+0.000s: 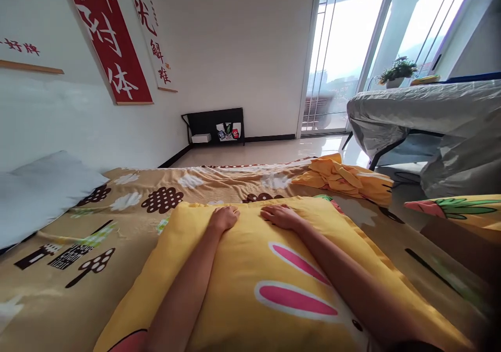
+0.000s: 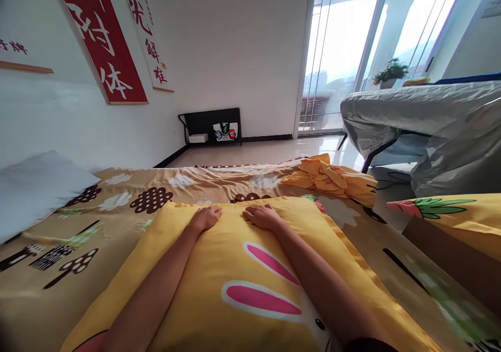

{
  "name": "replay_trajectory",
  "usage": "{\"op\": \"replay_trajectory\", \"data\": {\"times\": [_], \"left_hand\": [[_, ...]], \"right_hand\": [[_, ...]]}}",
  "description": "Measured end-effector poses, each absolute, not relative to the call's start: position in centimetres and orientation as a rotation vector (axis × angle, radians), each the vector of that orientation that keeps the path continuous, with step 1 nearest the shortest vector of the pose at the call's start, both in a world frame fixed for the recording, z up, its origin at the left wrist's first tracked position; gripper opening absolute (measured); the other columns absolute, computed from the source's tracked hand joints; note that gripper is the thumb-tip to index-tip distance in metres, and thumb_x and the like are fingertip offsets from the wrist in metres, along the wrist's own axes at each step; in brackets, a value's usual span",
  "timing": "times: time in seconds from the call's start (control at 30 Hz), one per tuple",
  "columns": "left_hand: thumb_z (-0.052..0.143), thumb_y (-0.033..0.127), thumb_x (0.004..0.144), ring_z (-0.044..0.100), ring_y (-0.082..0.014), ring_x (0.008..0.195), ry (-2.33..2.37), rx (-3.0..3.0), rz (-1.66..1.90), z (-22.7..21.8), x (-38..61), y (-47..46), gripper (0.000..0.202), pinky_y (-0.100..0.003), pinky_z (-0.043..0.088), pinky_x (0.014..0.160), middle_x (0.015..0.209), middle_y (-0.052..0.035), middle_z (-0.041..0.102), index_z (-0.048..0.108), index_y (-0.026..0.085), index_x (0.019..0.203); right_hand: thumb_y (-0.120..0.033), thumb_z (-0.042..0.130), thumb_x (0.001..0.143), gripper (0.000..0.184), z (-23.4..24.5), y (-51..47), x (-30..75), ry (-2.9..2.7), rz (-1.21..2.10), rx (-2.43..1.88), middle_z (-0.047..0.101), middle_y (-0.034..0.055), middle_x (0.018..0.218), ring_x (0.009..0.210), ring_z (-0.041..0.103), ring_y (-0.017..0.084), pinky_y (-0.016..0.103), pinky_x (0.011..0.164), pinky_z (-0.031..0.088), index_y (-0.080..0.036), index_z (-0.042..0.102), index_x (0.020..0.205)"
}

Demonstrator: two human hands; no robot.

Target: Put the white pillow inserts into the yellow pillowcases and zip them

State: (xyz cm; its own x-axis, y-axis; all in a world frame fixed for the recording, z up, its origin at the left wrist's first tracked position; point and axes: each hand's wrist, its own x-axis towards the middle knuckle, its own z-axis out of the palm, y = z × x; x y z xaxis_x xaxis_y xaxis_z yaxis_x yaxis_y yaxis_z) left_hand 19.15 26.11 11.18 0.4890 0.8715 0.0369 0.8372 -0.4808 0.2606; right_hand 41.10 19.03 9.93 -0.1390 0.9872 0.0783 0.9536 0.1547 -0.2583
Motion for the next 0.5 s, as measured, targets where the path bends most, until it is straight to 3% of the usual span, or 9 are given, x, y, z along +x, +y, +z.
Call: {"op": "replay_trajectory", "data": {"times": [0.1, 0.2, 0.3, 0.4, 0.5], "left_hand": [[0.038, 0.036, 0.091, 0.056, -0.0228, 0.118, 1.428, 2.554, 0.323, 12.5, 17.8, 25.6, 0.04, -0.035, 0.04, 0.102, 0.125, -0.0072, 0.063, 0.064, 0.022, 0.117], [0.035, 0.036, 0.094, 0.049, -0.017, 0.126, 1.252, 2.632, 0.478, 13.4, 15.6, 22.6, 0.042, -0.03, 0.035, 0.108, 0.133, -0.0046, 0.056, 0.06, 0.021, 0.124], [0.037, 0.035, 0.094, 0.038, -0.0167, 0.135, 0.976, 2.78, 0.561, 12.7, 12.4, 18.1, 0.044, -0.035, 0.028, 0.114, 0.145, -0.0022, 0.044, 0.051, 0.023, 0.134], [0.039, 0.033, 0.093, 0.028, -0.0197, 0.141, 0.907, 2.991, 0.599, 11.1, 9.7, 13.5, 0.055, -0.043, 0.028, 0.114, 0.153, -0.0013, 0.029, 0.031, 0.027, 0.147], [0.043, 0.033, 0.089, 0.025, -0.0239, 0.142, 0.955, 3.182, 0.756, 9.5, 9.6, 9.6, 0.064, -0.044, 0.026, 0.114, 0.153, -0.0056, 0.028, 0.026, 0.02, 0.149]], "right_hand": [[-0.04, 0.03, 0.095, 0.043, 10.3, 19.0, 43.5, -2.114, 0.197, -1.961, 0.065, 0.0065, 0.122, 0.115, 0.057, 0.026, 0.046, 0.101, 0.037, -0.024, 0.066, 0.111], [-0.039, 0.029, 0.095, 0.045, 11.2, 17.3, 44.2, -2.016, 0.127, -1.995, 0.062, 0.0088, 0.127, 0.119, 0.055, 0.026, 0.046, 0.104, 0.035, -0.022, 0.06, 0.123], [-0.039, 0.03, 0.096, 0.05, 11.6, 14.0, 42.8, -1.977, 0.034, -1.865, 0.051, 0.0084, 0.139, 0.128, 0.047, 0.024, 0.043, 0.107, 0.034, -0.021, 0.042, 0.141], [-0.041, 0.034, 0.097, 0.051, 11.3, 9.1, 40.2, -2.134, -0.019, -1.566, 0.041, 0.0049, 0.146, 0.134, 0.04, 0.023, 0.044, 0.109, 0.033, -0.027, 0.033, 0.146], [-0.044, 0.042, 0.094, 0.059, 10.4, 3.9, 37.2, -2.319, -0.117, -1.44, 0.024, 0.0033, 0.154, 0.14, 0.028, 0.026, 0.047, 0.111, 0.032, -0.034, 0.022, 0.149]]}}
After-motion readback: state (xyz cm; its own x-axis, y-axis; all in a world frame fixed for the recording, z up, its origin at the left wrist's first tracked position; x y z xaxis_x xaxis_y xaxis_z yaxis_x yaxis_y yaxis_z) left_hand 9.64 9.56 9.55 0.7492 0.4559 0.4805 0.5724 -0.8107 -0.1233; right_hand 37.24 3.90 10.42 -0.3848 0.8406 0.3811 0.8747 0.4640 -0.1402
